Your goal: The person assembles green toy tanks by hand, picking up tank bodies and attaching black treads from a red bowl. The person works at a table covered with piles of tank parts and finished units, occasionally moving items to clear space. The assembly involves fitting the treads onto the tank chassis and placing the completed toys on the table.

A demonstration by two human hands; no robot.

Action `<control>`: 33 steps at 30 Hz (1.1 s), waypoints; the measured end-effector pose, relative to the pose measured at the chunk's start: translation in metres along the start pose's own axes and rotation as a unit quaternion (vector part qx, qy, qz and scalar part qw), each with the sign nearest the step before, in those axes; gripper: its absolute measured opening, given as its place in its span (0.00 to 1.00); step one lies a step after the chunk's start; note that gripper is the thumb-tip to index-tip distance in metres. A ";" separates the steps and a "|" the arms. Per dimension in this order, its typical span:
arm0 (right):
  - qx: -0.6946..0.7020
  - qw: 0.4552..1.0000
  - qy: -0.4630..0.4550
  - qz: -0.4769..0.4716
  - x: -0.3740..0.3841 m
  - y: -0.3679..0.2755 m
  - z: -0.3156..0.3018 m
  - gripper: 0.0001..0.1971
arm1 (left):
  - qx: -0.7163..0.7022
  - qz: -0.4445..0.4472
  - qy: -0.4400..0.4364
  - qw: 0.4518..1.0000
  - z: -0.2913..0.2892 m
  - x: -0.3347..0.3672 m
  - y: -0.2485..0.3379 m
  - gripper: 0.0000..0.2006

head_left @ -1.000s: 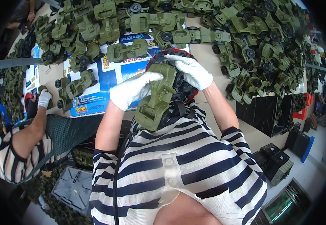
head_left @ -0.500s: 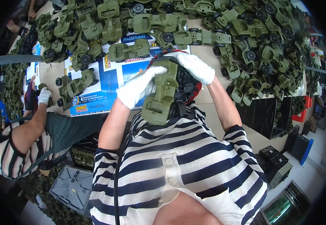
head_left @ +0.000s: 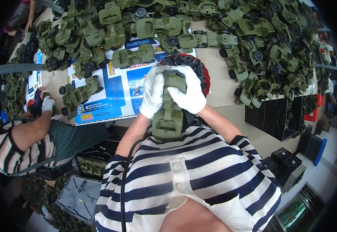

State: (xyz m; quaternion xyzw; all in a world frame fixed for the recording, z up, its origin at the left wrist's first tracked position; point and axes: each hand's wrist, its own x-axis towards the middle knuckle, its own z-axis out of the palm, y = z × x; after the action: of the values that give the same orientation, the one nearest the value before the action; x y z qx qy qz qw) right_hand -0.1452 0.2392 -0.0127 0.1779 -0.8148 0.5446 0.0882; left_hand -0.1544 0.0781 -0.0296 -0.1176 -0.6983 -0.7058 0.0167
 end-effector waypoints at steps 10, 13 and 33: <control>0.065 0.974 -0.061 0.207 0.002 0.023 -0.041 0.39 | 0.117 0.019 -0.074 0.990 0.006 0.035 -0.007 0.26; -0.387 0.916 0.024 -0.105 0.042 0.060 -0.134 0.20 | 0.210 -0.033 0.044 0.976 -0.012 0.053 -0.009 0.20; -0.277 0.913 -0.092 0.286 0.002 0.128 -0.095 0.33 | 0.395 -0.254 -0.105 0.876 -0.114 0.050 -0.105 0.51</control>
State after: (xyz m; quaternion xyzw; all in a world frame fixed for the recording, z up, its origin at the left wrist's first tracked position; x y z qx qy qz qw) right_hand -0.2009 0.3704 -0.0846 -0.0451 -0.9535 0.2805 -0.1009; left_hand -0.2389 -0.0249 -0.1230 0.0069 -0.9227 -0.3346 -0.1916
